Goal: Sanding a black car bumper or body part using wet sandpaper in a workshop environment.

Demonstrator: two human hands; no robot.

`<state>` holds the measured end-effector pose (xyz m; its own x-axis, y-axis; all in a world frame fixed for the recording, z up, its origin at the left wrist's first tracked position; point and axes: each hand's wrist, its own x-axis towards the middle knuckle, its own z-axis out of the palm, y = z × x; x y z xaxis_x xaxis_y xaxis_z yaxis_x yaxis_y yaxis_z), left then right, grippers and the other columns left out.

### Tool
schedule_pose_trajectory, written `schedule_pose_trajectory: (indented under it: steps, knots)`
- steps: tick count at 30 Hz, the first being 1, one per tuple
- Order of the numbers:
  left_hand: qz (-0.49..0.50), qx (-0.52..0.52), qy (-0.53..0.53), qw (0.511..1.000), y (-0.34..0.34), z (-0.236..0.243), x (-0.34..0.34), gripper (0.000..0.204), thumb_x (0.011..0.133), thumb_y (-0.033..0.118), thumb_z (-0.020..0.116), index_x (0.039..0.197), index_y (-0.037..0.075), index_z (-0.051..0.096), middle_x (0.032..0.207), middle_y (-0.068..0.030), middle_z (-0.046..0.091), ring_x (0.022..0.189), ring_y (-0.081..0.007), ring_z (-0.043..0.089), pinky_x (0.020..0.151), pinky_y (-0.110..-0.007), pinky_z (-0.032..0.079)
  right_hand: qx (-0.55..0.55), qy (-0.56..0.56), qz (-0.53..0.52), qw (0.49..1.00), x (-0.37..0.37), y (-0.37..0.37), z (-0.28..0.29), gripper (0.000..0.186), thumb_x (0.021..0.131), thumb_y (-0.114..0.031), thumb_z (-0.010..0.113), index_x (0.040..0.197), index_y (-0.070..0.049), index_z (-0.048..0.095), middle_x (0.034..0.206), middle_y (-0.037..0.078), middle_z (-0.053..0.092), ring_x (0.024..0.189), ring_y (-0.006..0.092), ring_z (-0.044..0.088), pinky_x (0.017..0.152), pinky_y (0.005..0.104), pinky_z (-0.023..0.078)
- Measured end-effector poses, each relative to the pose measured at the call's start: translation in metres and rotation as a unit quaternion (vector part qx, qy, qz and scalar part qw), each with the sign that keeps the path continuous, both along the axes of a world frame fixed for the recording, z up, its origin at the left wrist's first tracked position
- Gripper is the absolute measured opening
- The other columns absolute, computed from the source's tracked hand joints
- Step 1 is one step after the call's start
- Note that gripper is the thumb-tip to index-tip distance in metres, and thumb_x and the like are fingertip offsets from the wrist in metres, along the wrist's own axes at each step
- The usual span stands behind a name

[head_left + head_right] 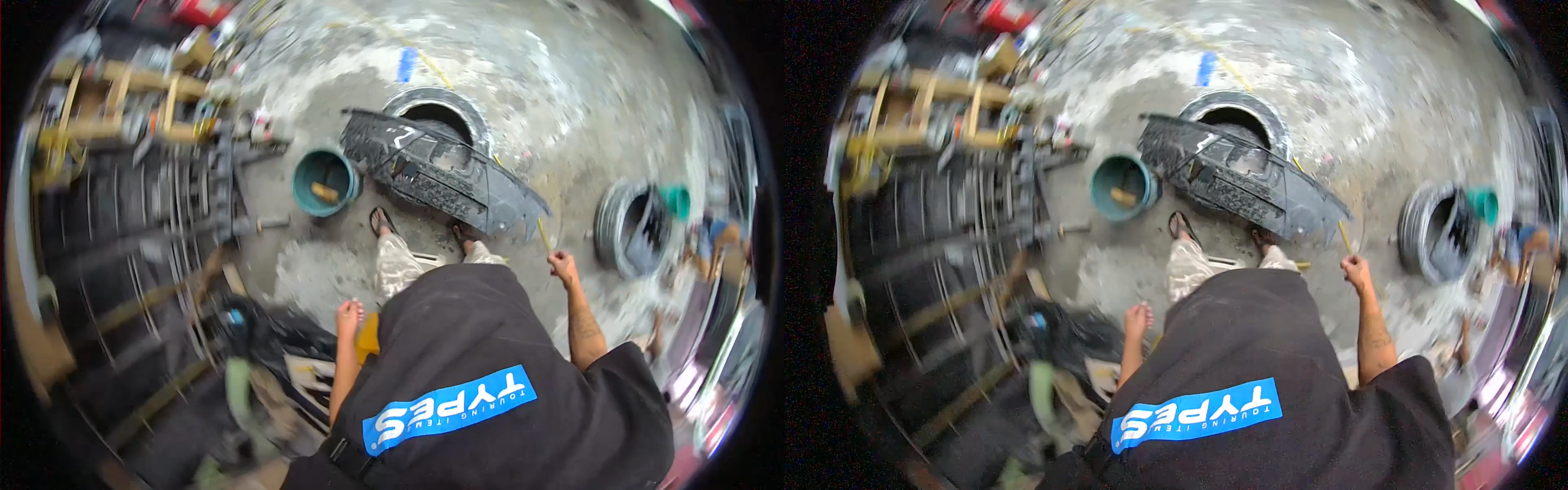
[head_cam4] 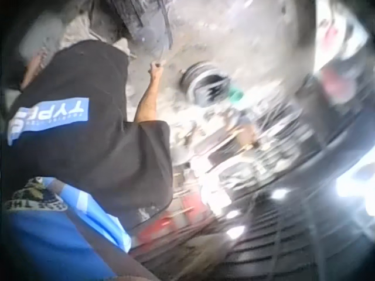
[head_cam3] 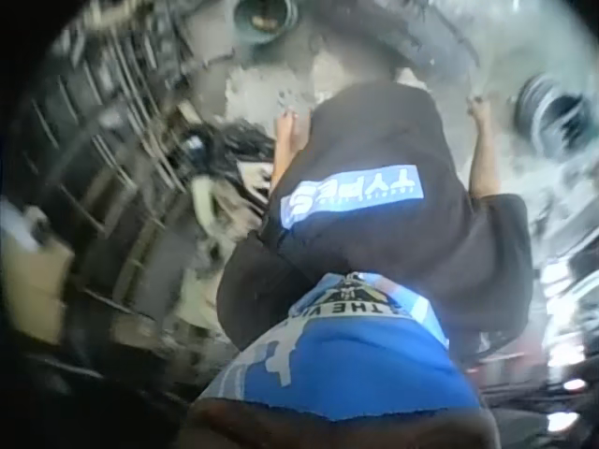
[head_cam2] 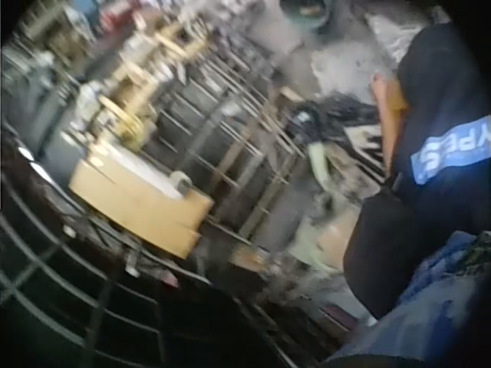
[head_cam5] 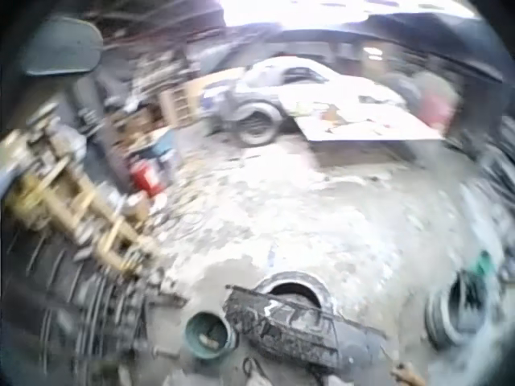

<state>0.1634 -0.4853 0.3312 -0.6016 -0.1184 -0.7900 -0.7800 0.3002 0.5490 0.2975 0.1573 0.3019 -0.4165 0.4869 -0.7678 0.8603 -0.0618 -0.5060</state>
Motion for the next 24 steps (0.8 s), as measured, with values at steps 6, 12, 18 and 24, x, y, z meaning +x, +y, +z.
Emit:
schedule_pose_trajectory:
  steps: [6, 12, 18, 24]
  knots:
    - [-0.643, -0.046, -0.069, 0.761, 0.000, -0.056, -0.166, 0.077, 0.093, 0.068, 0.047, 0.082, -0.006, 0.068, 0.076, -0.0258, 0.068, 0.074, -0.0401, 0.068, 0.071, -0.044, 0.054, -0.044, 0.035, -0.160, 0.986, -0.083, -0.156, 0.015, 0.025, 0.091, -0.023, 0.066, 0.107, -0.004, 0.068, 0.087, 0.002, 0.064, 0.069, 0.0110, 0.060, 0.061, 0.0269, 0.053]
    - [-0.703, 0.218, -0.146, 0.662, 0.042, 0.026, -0.237, 0.028, 0.093, 0.025, 0.058, 0.094, -0.001, 0.068, 0.089, -0.0226, 0.070, 0.081, -0.0292, 0.069, 0.070, -0.043, 0.049, -0.020, 0.059, -0.132, 0.989, -0.115, -0.219, 0.070, 0.028, 0.088, -0.016, 0.067, 0.113, -0.003, 0.066, 0.085, -0.001, 0.061, 0.071, 0.0074, 0.058, 0.065, 0.0242, 0.049]
    - [-0.704, 0.334, -0.261, 0.570, 0.024, -0.015, -0.190, 0.029, 0.093, 0.021, 0.060, 0.108, -0.003, 0.068, 0.091, -0.0183, 0.073, 0.084, -0.0228, 0.067, 0.078, -0.040, 0.052, -0.029, 0.083, -0.073, 0.993, -0.117, -0.230, -0.022, 0.030, 0.084, -0.014, 0.069, 0.113, -0.005, 0.067, 0.083, 0.000, 0.060, 0.068, 0.0083, 0.054, 0.066, 0.0247, 0.046]
    - [-0.637, 0.106, -0.005, 0.764, 0.179, -0.165, -0.256, 0.022, 0.092, 0.022, 0.060, 0.096, 0.001, 0.066, 0.082, -0.0235, 0.066, 0.075, -0.0383, 0.064, 0.073, -0.045, 0.050, 0.079, 0.163, 0.100, 0.978, -0.168, -0.167, -0.186, 0.030, 0.079, -0.013, 0.070, 0.107, -0.003, 0.065, 0.093, 0.008, 0.060, 0.077, 0.0184, 0.059, 0.071, 0.0304, 0.050]
